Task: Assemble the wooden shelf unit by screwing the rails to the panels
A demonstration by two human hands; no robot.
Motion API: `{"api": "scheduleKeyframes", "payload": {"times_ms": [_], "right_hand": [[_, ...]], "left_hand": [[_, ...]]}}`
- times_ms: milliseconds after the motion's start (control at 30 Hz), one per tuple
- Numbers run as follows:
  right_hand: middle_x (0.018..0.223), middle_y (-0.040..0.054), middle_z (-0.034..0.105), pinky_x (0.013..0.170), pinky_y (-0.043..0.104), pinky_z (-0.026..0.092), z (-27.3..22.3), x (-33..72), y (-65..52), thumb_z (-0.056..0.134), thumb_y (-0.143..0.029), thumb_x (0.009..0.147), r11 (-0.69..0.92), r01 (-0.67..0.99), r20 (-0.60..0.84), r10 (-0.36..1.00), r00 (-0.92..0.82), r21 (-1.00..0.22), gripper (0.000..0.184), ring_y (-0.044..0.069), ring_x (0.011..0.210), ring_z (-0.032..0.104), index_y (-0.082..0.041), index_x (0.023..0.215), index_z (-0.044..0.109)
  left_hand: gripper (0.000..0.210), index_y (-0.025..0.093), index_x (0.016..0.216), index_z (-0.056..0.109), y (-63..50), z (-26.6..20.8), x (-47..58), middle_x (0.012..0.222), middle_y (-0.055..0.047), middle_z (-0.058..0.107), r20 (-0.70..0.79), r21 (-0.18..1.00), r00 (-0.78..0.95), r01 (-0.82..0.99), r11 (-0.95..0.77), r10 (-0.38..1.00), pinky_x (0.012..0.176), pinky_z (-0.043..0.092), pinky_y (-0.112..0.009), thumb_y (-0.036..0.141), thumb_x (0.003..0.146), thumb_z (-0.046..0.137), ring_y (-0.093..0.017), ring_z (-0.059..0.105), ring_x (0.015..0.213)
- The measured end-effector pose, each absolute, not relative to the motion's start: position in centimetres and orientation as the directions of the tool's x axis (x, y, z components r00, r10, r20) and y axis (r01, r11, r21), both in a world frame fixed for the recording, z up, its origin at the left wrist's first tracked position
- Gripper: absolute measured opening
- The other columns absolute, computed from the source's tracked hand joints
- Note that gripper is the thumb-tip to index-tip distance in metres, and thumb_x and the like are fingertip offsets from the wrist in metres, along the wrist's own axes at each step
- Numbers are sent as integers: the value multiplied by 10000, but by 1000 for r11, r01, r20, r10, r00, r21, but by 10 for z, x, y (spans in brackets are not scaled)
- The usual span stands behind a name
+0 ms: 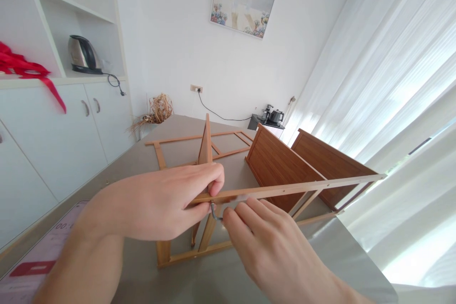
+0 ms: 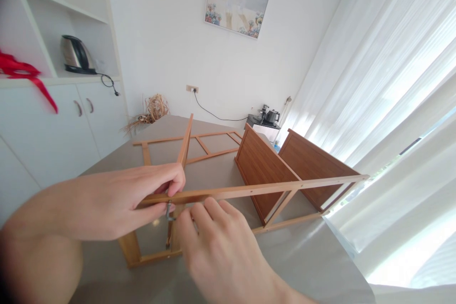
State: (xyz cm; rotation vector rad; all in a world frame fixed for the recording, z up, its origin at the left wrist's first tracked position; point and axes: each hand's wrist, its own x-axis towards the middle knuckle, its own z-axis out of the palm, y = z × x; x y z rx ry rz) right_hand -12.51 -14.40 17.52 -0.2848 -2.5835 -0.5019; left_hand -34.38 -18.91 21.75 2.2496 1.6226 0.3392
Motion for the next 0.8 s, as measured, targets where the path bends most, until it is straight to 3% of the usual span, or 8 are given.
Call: {"api": "scheduleKeyframes", "payload": {"times_ms": [133,267,367,467,567,667,800], "right_hand": [[688,-12,525,550,261,336,156,-131,-143,426,-132,1008,965,259,529,246,-813,-50,252,124,583,440,-187,774,502],[729,-17,615,578,188,421,145,-140,-145,417,-204,1027,874,201,414,398,-818,-443,200,97,590,560,-188,885,557],[826,-10,697,598,148,453,140,-145,-148,432,-253,1035,787,165,365,447,-817,-595,175,88,662,649,-203,987,593],[837,12,699,644,162,474,133,-146,-150,419,-237,1033,821,134,434,423,-795,-554,189,99,686,656,-189,972,592],[765,20,652,660,205,466,129,-145,-149,405,-186,1024,919,119,537,320,-781,-375,215,117,657,601,-173,883,566],[673,-3,564,578,236,395,134,-140,-148,411,-144,1015,975,139,614,217,-759,-173,264,119,577,479,-186,771,504],[664,-13,497,540,271,327,147,-133,-143,430,-124,1015,976,213,600,152,-785,31,281,130,568,397,-189,748,488]], "left_hand": [[96,249,892,394,-188,215,-345,787,58,535,17,420,329,855,-305,944,569,356,-230,176,894,456,-119,449,632],[113,247,876,393,-188,221,-343,755,62,525,-34,443,309,857,-262,951,564,362,-227,173,881,478,-121,445,626],[121,245,868,393,-188,225,-340,739,62,518,-49,457,310,852,-255,949,557,359,-230,170,874,488,-122,443,621],[121,243,863,395,-188,224,-341,740,59,524,-29,456,310,850,-263,950,553,351,-231,175,874,495,-121,442,615],[119,240,860,397,-187,221,-343,748,54,534,-4,452,316,847,-281,949,551,344,-233,200,884,506,-119,444,609],[114,240,867,398,-187,220,-344,759,50,539,3,444,324,847,-292,946,560,345,-235,212,891,505,-122,448,618],[103,246,879,391,-188,219,-344,789,45,549,-20,438,318,855,-278,948,567,345,-240,207,894,486,-127,460,638]]}}
